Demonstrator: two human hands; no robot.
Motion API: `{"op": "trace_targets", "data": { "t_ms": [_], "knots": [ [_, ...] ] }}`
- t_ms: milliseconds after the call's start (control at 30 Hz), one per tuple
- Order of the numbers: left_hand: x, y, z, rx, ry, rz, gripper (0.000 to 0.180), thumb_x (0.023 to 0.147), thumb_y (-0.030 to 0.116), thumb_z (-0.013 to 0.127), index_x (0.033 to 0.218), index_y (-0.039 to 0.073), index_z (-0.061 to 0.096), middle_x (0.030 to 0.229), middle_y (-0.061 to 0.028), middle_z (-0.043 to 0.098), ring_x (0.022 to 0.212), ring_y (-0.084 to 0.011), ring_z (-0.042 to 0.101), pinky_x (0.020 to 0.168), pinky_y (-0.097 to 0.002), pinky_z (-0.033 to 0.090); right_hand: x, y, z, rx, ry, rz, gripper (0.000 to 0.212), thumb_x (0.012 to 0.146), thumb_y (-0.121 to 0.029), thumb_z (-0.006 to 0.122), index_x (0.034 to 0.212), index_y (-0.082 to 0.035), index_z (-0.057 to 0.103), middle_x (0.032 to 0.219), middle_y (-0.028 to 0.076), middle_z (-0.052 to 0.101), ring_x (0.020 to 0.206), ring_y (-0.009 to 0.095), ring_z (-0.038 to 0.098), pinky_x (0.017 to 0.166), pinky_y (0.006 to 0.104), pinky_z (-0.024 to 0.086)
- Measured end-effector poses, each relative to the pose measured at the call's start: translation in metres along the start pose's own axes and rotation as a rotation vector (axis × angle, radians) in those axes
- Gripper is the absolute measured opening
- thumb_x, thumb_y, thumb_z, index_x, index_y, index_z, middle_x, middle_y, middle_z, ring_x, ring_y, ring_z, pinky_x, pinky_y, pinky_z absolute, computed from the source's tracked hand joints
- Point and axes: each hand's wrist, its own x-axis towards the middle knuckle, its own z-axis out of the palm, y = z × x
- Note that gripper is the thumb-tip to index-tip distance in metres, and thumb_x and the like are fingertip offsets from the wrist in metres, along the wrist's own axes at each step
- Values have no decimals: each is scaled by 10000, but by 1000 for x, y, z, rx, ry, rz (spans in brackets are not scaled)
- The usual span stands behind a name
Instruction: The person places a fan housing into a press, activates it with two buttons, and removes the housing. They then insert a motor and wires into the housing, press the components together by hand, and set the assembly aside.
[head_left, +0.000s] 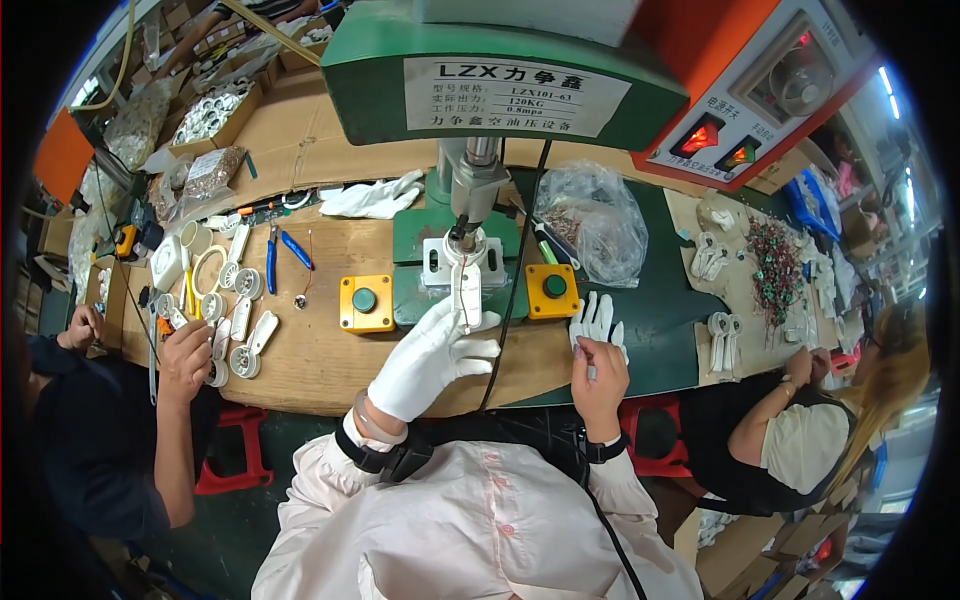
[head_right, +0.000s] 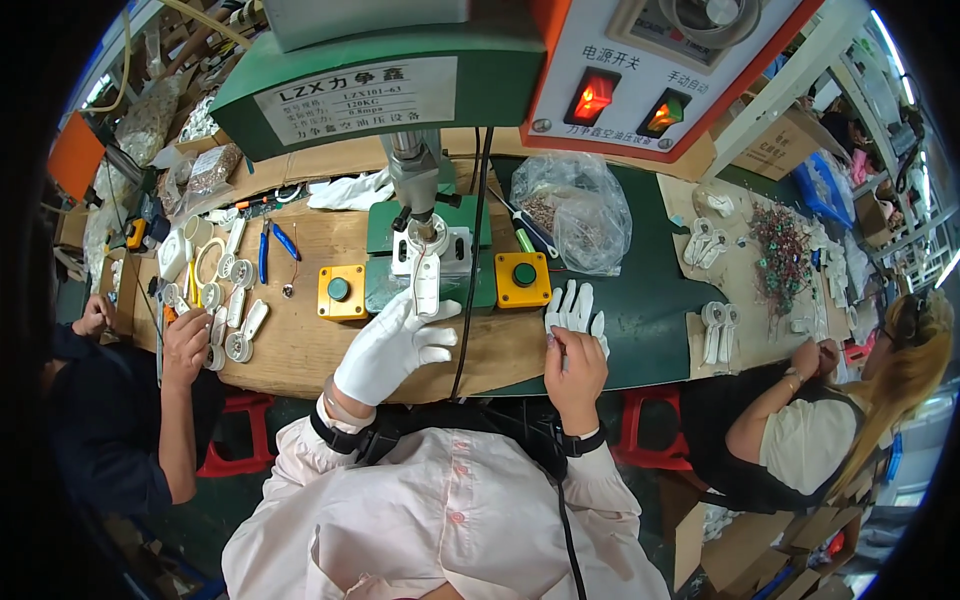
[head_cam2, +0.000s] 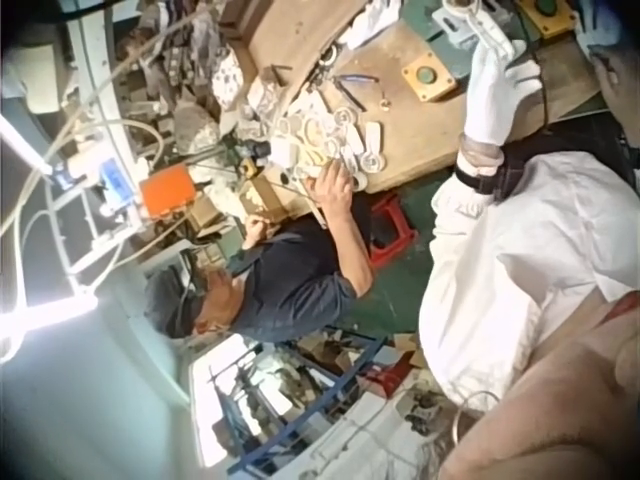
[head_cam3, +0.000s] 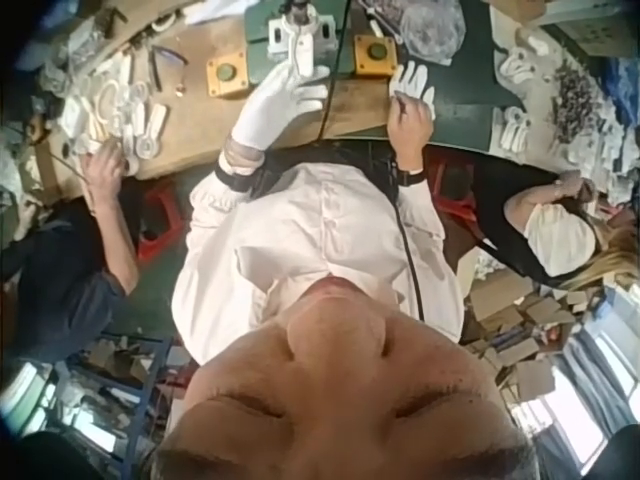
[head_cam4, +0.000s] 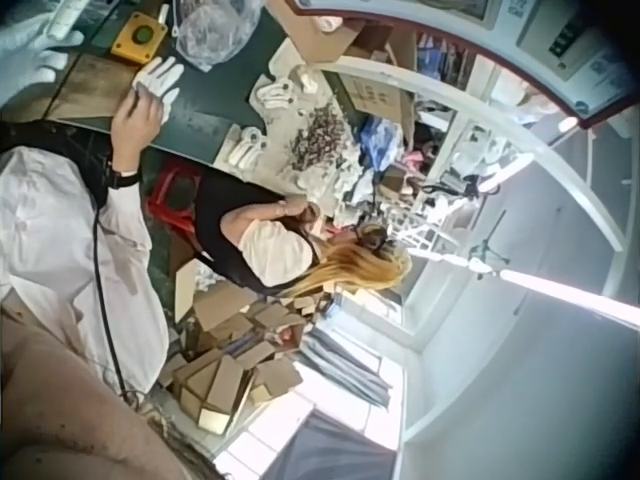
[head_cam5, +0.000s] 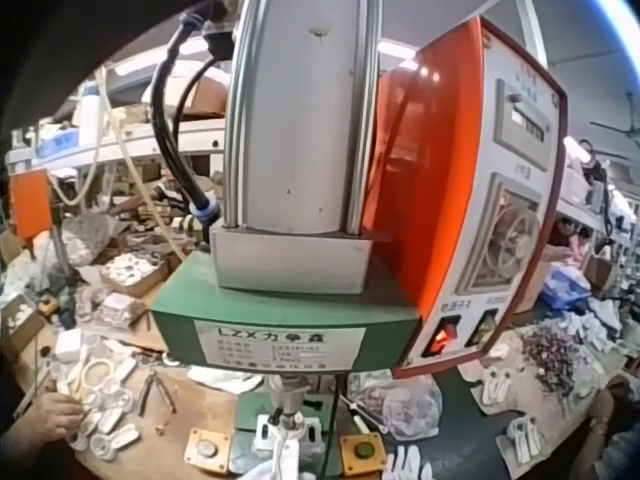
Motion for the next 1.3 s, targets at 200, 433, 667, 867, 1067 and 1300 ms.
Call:
{"op": "trace_targets", "data": {
  "t_ms": [200, 433, 667, 867, 1067, 1300],
  "knots": [
    [10, 0, -2, -119, -85, -10, 556, 996, 246, 548, 1480, 105, 315, 1357, -172, 529, 1051, -245, 635, 851, -347, 543, 1, 1, 0, -17, 9, -41, 139, 814, -40, 679, 952, -55, 670, 845, 101, 657, 766, 294, 613, 665, 387, 480],
    [19, 4, 6, -28, -74, 7, 469, 985, 203, 557, 1403, 86, 380, 1266, -161, 583, 861, -185, 631, 727, -301, 532, 3, -2, 0, -15, 7, -42, 113, 812, -32, 677, 923, -55, 673, 840, 99, 658, 770, 300, 613, 668, 389, 479],
    [27, -6, 12, 377, 72, 105, 385, 1002, 153, 523, 1357, 59, 408, 1130, -123, 629, 644, -107, 553, 538, -240, 464, 5, -5, -1, -30, 31, -91, 88, 826, -8, 661, 910, -29, 673, 797, 97, 639, 704, 260, 594, 647, 355, 467],
    [23, -6, 17, 431, 81, 135, 382, 1009, 148, 507, 1363, 49, 403, 1110, -120, 630, 664, -106, 564, 549, -234, 469, 3, -6, -2, -18, 24, -65, 104, 823, -7, 659, 923, -33, 672, 827, 98, 647, 730, 269, 597, 667, 367, 466],
    [19, -13, 21, 442, 118, 141, 390, 1006, 129, 497, 1375, 55, 398, 1109, -113, 631, 674, -109, 578, 576, -237, 481, 33, -46, -24, 65, 23, -224, 170, 807, -30, 673, 977, -36, 671, 911, 112, 651, 779, 288, 592, 724, 374, 476],
    [19, -39, 17, 347, 139, 252, 350, 996, 94, 504, 1336, 63, 427, 1148, -73, 601, 917, -118, 589, 762, -263, 512, 70, -141, -17, 329, -134, -257, 313, 762, -42, 704, 1067, -12, 644, 949, 98, 660, 762, 242, 605, 705, 348, 493]
  ]
}}
